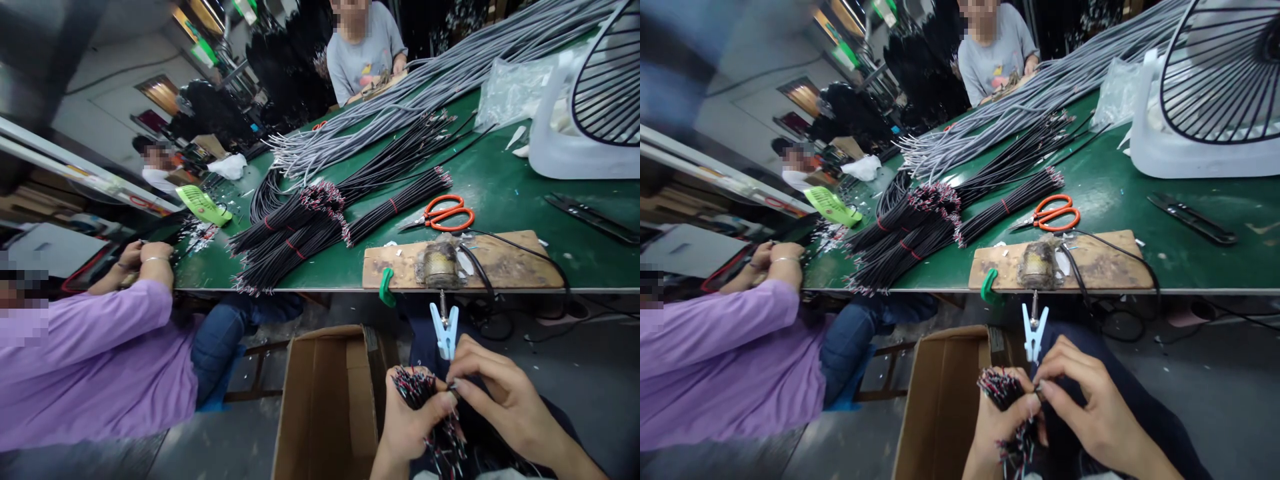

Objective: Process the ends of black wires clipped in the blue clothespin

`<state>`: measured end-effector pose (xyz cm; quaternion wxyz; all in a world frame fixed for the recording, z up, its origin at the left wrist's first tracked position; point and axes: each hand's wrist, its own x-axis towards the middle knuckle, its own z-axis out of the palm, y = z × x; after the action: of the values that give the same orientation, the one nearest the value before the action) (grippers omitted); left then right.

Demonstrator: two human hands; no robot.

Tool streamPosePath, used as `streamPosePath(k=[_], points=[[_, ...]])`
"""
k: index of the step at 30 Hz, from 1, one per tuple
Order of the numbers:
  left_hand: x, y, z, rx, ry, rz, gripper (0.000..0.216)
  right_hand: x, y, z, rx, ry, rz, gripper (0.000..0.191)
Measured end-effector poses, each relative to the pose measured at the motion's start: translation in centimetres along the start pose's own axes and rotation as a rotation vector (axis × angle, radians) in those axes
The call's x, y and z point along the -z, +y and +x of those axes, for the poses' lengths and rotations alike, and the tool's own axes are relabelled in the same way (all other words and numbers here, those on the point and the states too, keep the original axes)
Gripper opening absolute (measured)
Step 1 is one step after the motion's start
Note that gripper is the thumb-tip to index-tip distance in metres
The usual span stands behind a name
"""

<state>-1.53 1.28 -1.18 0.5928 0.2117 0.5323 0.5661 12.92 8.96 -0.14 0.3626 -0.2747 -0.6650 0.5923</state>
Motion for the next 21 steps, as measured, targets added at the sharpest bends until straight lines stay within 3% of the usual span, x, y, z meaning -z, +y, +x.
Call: streamPosePath(k=[6, 12, 15, 21], points=[[-1.0, 2.0, -0.1, 0.04, -0.084, -0.138, 0.033, -0.2, 1.2, 0.1, -0.23, -0.005, 0.233, 0.024], [-0.6, 0.9, 0.8, -0.026, -0.145, -0.193, 0.025, -0.1, 0.8, 0.2, -0.068, 0.062, 0.183, 0.012], [-0.6, 0.6, 1.0, -0.067, -0.207, -0.198, 0.021, 0.2, 0.5, 0.7, -0.068, 0.056, 0.221, 0.021], [-0.8, 3.3, 0.7, -0.275, -0.184, 0.075, 0.005, 0.5, 1.0, 3.1, -0.284, 0.102, 0.483, 0.03]])
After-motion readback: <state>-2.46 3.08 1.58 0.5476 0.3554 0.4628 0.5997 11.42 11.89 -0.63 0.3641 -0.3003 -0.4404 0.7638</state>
